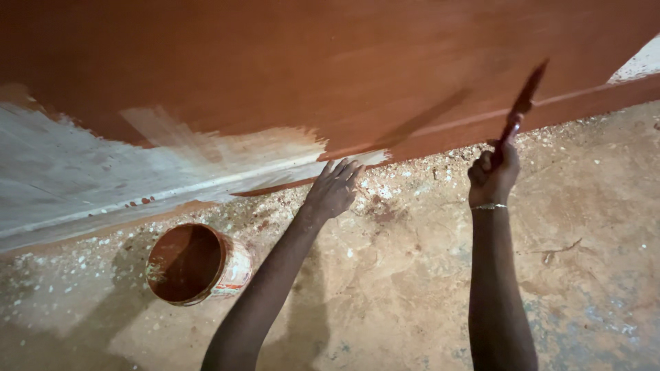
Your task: The person paints a wall with brown paint using a brush. They repeatedly dip the brush into a paint bucket and apply paint to the lower section of the wall, covering white areas with brown strokes.
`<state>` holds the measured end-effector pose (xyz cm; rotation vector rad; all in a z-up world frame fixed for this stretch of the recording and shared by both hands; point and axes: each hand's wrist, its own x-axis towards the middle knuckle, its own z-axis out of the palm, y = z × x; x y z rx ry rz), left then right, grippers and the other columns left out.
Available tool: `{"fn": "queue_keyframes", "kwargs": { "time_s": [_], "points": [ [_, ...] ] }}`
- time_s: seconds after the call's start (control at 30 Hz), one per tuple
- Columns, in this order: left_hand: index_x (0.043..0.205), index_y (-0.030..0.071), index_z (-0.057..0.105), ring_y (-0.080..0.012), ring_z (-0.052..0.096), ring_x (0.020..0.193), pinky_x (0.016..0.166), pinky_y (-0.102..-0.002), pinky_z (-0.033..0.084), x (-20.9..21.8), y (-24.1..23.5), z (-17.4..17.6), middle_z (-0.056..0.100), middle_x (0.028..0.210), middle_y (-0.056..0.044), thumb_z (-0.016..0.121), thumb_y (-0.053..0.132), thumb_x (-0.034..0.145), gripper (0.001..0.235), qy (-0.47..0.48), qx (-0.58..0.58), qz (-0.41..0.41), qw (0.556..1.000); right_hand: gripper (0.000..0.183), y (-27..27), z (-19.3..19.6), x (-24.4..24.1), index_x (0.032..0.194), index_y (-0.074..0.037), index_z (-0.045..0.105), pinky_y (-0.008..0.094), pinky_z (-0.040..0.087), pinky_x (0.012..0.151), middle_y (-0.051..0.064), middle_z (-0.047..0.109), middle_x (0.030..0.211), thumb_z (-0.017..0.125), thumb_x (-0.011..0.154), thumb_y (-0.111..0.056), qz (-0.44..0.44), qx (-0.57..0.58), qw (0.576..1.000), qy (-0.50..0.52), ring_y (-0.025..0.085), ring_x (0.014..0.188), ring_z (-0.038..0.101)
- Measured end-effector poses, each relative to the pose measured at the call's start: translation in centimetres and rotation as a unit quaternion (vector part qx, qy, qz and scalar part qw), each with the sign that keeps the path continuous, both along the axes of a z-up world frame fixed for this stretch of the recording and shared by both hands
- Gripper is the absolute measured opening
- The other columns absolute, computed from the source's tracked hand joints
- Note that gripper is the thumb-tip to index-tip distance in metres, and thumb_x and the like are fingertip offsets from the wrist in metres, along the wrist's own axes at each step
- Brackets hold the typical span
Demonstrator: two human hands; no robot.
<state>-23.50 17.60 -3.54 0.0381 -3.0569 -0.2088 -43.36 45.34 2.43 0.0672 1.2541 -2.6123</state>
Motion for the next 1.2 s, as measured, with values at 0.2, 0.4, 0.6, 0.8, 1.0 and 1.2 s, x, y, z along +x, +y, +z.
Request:
{"fn": "queue_keyframes", "kwargs": {
  "time_s": [0.2,0.4,0.6,0.8,1.0,1.2],
  "points": [
    [0.156,0.006,0.038,-0.0308,0.033,0.151,0.124,-0.051,0.021,-1.5,0.5,3.1,0.039,0.162,-0.014,0.059,0.026,0.096,0.067,0.11,-0.034,-0.002,0.993,0.027,-1.1,4.7,4.2,0.103,-0.006,0.064,0.024,0.02,0.038,-0.009,0.032,0.053,0.047,0.104,-0.027,0.326,0.163,0.928,0.076,0.005,0.041,0.027],
    [0.158,0.004,0.033,-0.0315,0.033,0.152,0.126,-0.051,0.02,-4.8,3.0,6.6,0.035,0.164,-0.015,0.062,0.028,0.094,0.074,0.154,-0.046,-0.014,0.987,0.025,-0.1,5.5,3.5,0.105,-0.007,0.064,0.023,0.019,0.038,-0.009,0.032,0.054,0.05,0.104,-0.027,0.302,0.083,0.946,0.086,0.004,0.042,0.026],
    [0.159,0.004,0.035,-0.0321,0.031,0.152,0.126,-0.051,0.02,-6.2,3.8,8.1,0.033,0.164,-0.015,0.061,0.029,0.097,0.072,0.201,0.008,-0.028,0.979,0.026,0.6,5.7,1.5,0.104,-0.01,0.06,0.024,0.02,0.038,-0.006,0.038,0.056,0.052,0.106,-0.034,0.039,0.044,0.996,0.071,0.005,0.042,0.03],
    [0.152,0.007,0.042,-0.0285,0.032,0.156,0.128,-0.051,0.022,-6.2,2.5,6.7,0.035,0.168,-0.011,0.059,0.027,0.097,0.061,0.163,-0.083,0.002,0.983,0.032,-4.6,7.2,7.3,0.105,-0.01,0.062,0.024,0.021,0.039,-0.012,0.036,0.06,0.053,0.102,-0.04,0.28,0.216,0.928,0.12,0.004,0.045,0.03],
    [0.158,0.003,0.038,-0.0315,0.033,0.154,0.127,-0.053,0.022,-5.2,1.7,6.2,0.036,0.164,-0.014,0.058,0.029,0.099,0.067,0.169,-0.007,0.002,0.986,0.028,-5.9,8.8,8.6,0.108,-0.007,0.069,0.024,0.02,0.039,-0.01,0.035,0.056,0.055,0.101,-0.03,0.377,0.142,0.909,0.105,0.004,0.043,0.027],
    [0.159,0.005,0.036,-0.0326,0.03,0.153,0.127,-0.051,0.017,-4.1,1.2,8.4,0.032,0.166,-0.014,0.058,0.03,0.098,0.07,0.2,0.006,-0.006,0.98,0.024,-1.6,9.8,3.2,0.105,-0.011,0.062,0.022,0.02,0.037,-0.007,0.039,0.058,0.053,0.106,-0.033,0.082,-0.004,0.992,0.093,0.004,0.042,0.029]
  ]
}}
